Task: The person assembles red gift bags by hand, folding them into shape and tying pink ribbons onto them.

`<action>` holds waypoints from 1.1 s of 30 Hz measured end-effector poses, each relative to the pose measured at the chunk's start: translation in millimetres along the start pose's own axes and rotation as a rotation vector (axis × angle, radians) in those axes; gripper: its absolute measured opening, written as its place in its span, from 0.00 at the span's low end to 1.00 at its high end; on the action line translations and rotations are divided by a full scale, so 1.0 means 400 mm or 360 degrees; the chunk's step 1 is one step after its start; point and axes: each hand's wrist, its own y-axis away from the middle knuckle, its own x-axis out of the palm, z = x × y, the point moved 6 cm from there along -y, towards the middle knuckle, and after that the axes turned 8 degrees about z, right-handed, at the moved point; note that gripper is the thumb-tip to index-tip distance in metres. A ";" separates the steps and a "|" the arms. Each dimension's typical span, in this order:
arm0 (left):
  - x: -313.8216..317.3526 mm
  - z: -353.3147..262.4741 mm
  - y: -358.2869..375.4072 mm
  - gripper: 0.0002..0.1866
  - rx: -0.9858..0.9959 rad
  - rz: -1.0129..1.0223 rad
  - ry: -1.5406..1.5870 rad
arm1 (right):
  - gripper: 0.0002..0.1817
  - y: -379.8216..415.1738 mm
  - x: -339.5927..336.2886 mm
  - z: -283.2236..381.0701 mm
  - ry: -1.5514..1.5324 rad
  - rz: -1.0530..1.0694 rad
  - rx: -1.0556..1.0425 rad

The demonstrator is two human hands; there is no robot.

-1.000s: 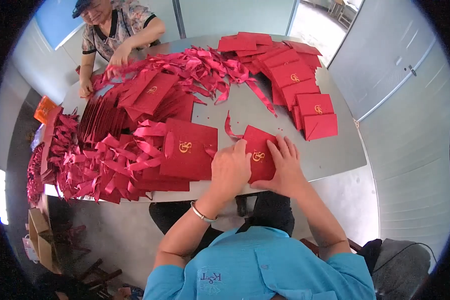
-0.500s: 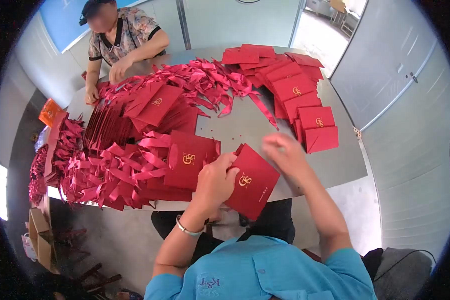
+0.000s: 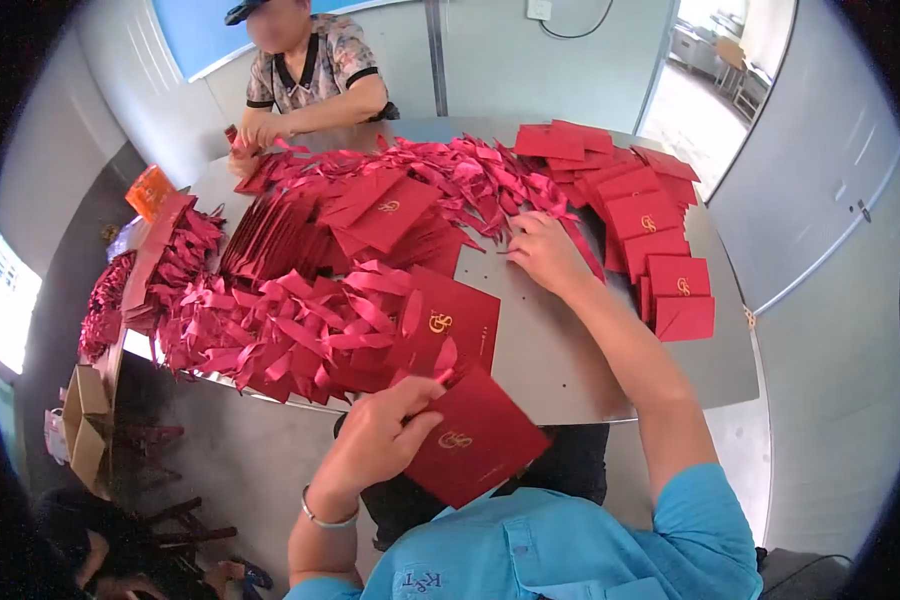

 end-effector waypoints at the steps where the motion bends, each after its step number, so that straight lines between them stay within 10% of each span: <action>1: -0.014 0.003 0.021 0.12 -0.0010 -0.0003 -0.0042 | 0.07 0.005 -0.014 0.007 -0.0165 -0.0025 -0.0021; 7: -0.044 0.015 0.069 0.11 -0.0082 0.0081 -0.0137 | 0.05 0.067 -0.120 -0.064 -0.2192 -0.0736 0.0535; 14: 0.006 0.006 0.052 0.13 0.0115 0.0156 -0.0327 | 0.06 0.065 -0.367 0.029 -0.2242 -0.1150 0.0223; 23: 0.040 0.126 0.079 0.12 -0.0155 0.0449 0.0373 | 0.05 0.184 -0.165 0.480 -0.1826 0.0390 0.0245; 33: -0.027 0.159 0.193 0.10 0.0203 0.0045 0.0333 | 0.06 0.128 -0.074 0.644 -0.1717 0.0245 -0.0448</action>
